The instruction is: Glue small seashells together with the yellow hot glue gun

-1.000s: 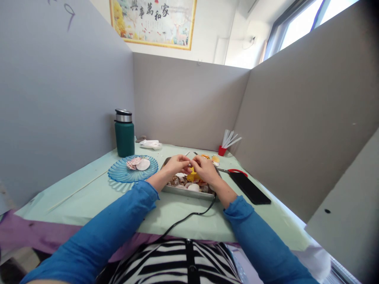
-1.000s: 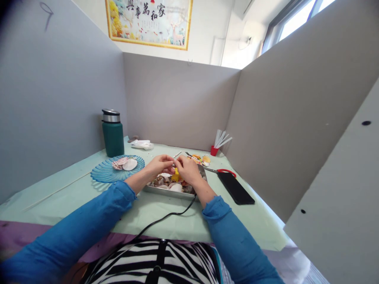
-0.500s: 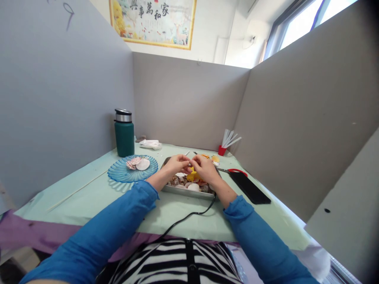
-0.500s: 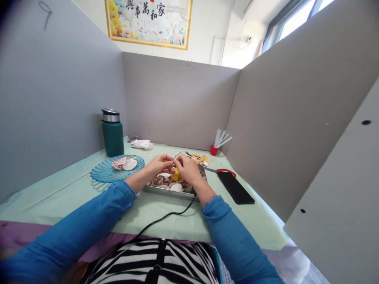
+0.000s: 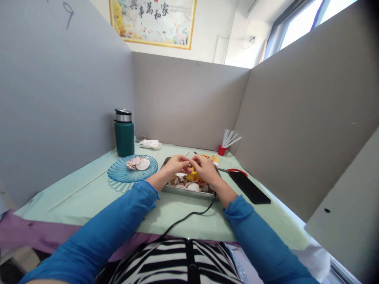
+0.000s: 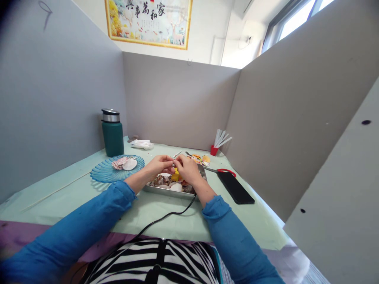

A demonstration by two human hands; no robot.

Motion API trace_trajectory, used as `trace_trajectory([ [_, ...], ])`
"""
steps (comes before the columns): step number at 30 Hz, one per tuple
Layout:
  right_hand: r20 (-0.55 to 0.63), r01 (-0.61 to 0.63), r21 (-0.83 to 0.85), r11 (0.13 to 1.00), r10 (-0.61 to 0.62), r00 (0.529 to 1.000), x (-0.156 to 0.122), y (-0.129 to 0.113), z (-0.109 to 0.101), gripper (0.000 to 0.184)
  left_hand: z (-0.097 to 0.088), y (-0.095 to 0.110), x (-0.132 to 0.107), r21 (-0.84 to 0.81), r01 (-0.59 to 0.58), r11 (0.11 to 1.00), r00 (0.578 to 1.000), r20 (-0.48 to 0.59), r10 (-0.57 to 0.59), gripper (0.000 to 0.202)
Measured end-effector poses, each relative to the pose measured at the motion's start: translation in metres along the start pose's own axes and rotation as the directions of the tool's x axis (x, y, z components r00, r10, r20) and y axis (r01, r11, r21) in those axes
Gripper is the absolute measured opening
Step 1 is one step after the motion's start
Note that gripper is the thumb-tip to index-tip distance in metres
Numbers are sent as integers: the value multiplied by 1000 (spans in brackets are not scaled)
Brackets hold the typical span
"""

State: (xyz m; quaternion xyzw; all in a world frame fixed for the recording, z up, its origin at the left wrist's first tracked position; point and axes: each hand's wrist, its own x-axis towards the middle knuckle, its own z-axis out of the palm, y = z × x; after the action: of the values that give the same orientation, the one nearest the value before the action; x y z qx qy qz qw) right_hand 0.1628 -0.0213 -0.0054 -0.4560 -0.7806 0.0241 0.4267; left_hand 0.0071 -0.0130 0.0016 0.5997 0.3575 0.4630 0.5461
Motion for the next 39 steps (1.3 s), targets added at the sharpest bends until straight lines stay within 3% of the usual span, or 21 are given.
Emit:
trace_trajectory([
  [39, 6, -2, -29, 1000, 3, 1000, 0, -2, 0, 16, 1, 1, -2, 47, 22, 999, 1000, -12, -22, 7],
])
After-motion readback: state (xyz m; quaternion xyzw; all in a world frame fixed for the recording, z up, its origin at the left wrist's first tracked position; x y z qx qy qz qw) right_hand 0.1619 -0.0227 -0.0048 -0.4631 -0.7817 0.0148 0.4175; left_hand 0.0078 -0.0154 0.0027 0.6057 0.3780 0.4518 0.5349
